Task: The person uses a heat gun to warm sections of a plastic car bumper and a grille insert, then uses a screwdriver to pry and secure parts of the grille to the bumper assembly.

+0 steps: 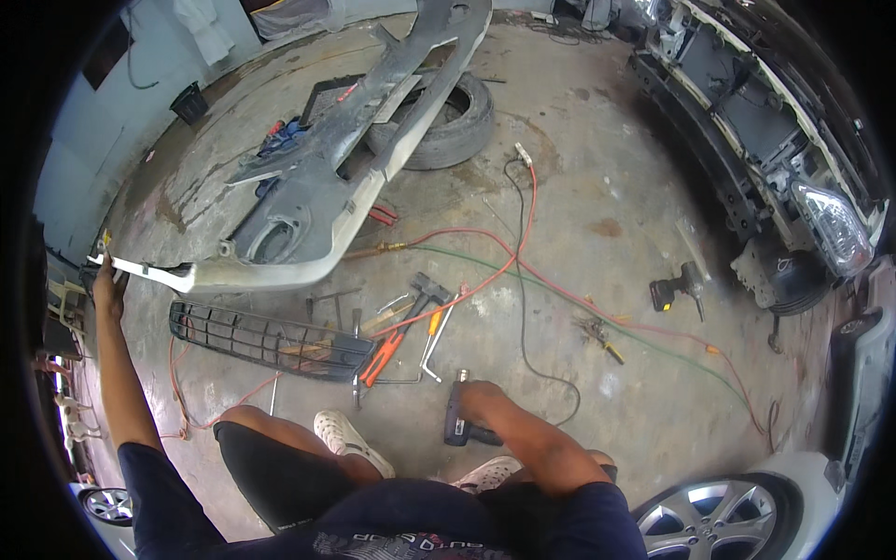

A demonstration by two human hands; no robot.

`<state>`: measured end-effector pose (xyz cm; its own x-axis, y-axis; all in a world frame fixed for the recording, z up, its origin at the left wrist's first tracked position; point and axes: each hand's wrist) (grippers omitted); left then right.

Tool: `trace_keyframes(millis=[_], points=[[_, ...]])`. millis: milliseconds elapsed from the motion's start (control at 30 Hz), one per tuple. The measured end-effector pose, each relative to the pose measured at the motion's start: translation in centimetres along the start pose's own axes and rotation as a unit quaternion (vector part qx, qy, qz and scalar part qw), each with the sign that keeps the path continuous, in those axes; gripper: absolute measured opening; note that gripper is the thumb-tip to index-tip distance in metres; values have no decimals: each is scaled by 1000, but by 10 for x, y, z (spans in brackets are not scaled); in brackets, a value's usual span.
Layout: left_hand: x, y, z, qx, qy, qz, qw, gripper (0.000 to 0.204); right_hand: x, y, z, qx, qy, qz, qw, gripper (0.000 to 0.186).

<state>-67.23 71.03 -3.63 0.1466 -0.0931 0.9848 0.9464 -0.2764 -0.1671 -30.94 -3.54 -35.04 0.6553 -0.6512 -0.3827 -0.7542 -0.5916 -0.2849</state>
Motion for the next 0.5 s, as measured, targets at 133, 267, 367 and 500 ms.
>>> trace_keyframes(millis=[133, 267, 367, 500], points=[[6, 24, 42, 36, -2, 46, 998, 58, 72, 103, 47, -52, 69, -10, 996, 75], [18, 8, 36, 9, 15, 150, 989, 78, 79, 157, 76, -7, 106, 29, 994, 71], [23, 31, -1, 68, 39, 252, 965, 93, 48, 161, 64, 40, 136, 13, 990, 69], [37, 133, -106, 97, 198, 423, 879, 111, 69, 194, 107, 106, 105, -7, 989, 72]])
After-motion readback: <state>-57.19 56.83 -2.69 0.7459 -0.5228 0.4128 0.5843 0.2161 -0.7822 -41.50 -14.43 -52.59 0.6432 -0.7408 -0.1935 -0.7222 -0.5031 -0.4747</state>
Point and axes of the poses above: each hand's wrist, its own z-axis towards the middle knuckle, its own y-axis out of the palm, x = y × z, and after that the axes turned 11 degrees about -x, right-handed
